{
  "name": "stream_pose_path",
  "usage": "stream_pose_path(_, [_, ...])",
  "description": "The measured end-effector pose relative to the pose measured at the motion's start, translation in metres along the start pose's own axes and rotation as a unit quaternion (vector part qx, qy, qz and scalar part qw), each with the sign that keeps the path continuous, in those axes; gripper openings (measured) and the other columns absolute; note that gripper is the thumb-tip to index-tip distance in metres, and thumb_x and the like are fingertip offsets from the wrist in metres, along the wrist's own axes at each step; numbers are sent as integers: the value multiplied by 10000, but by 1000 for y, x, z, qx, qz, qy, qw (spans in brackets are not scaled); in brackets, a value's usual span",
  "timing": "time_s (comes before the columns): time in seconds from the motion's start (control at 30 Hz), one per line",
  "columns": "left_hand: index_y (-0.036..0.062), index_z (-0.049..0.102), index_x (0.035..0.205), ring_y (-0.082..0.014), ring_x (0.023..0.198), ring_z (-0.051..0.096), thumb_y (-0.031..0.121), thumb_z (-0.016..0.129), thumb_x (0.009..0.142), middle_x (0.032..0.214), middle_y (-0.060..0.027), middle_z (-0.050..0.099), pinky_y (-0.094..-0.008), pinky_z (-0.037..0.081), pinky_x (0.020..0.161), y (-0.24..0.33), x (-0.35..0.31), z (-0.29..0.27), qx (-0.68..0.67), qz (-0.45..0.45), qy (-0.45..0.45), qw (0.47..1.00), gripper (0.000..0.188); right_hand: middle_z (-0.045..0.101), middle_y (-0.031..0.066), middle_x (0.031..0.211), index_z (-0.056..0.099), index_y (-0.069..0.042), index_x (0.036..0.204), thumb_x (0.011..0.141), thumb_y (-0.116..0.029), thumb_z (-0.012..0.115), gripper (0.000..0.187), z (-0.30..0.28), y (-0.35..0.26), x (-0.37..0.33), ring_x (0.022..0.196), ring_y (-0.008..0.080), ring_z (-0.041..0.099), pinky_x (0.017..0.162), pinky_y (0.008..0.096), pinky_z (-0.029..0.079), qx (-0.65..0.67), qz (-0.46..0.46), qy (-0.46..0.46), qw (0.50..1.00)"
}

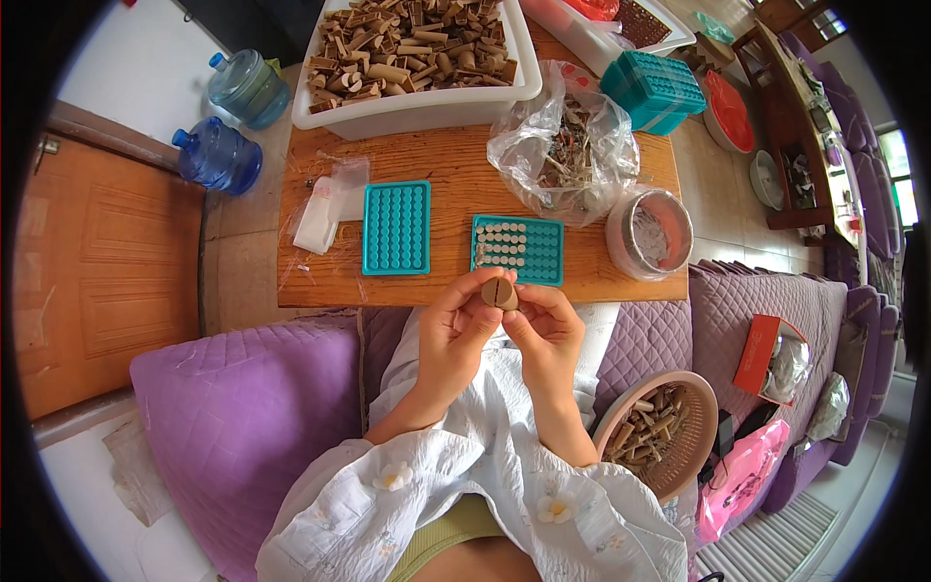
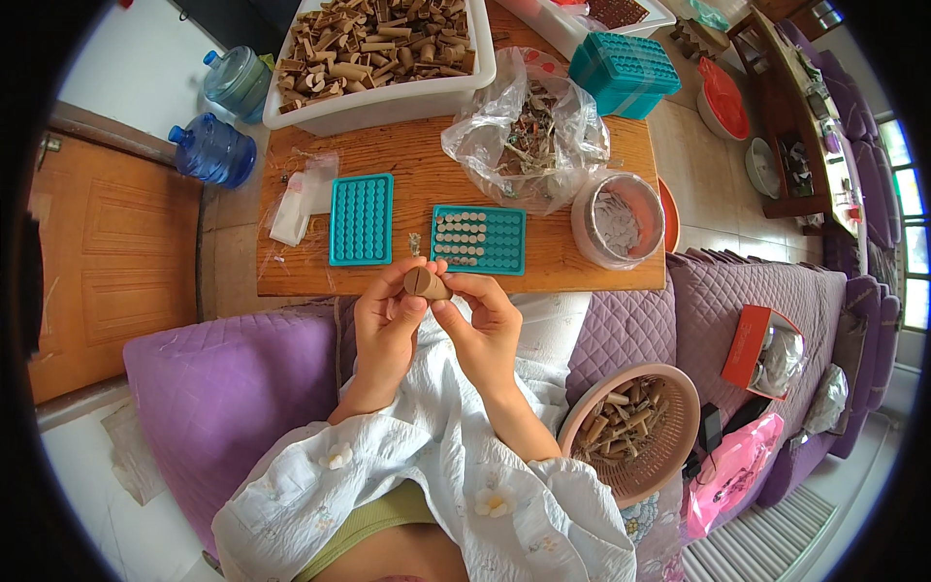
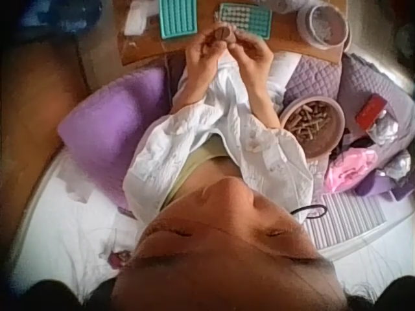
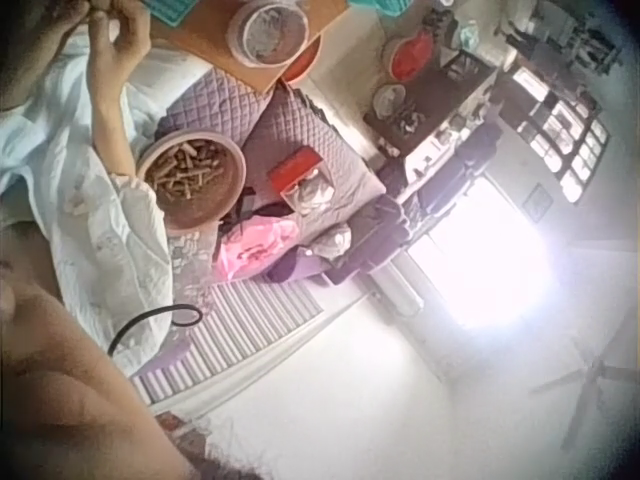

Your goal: The person sorts small wooden or plastic components by hand, placing them into a gridded tray.

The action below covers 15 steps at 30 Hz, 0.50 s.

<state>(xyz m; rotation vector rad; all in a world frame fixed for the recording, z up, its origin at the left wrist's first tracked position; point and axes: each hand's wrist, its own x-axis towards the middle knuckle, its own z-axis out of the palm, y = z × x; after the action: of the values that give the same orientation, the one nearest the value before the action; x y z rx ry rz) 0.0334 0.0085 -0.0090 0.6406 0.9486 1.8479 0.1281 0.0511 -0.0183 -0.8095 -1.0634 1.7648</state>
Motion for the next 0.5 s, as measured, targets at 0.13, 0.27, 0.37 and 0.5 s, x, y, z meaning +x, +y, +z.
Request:
stream_pose_path(0.13, [-22,442,1119,-159,986,497,61,534,802,1073,-141,518,-267,389,852,0,-1,3,43,4,0,999,341,561,82,874,526,18,858,674,42,629,213,-1,-1,4,838,148,540,775,263,424,-52,-4,-13,999])
stream_pose_path(0.27, [-22,470,1076,-173,965,515,187,544,809,1050,-152,532,-282,382,849,-5,-4,4,107,29,4,994,348,546,91,766,512,-2,807,629,-15,678,244,-4,-1,8,734,175,558,676,260,445,-264,-67,-68,960])
stream_pose_path(0.37, [-16,491,1008,-195,915,534,295,511,819,986,-153,553,-306,385,843,-9,0,-7,298,138,-36,944,365,531,90,727,505,14,794,651,10,609,177,12,-13,8,632,180,542,564,265,436,-296,-88,-125,943])
stream_pose_path(0.5, [-8,488,962,-211,860,542,362,482,821,908,-142,561,-312,392,817,-10,2,-4,247,114,-9,962,397,536,94,707,503,14,779,674,21,547,113,14,-5,2,592,182,531,536,251,428,-343,-60,-123,929])
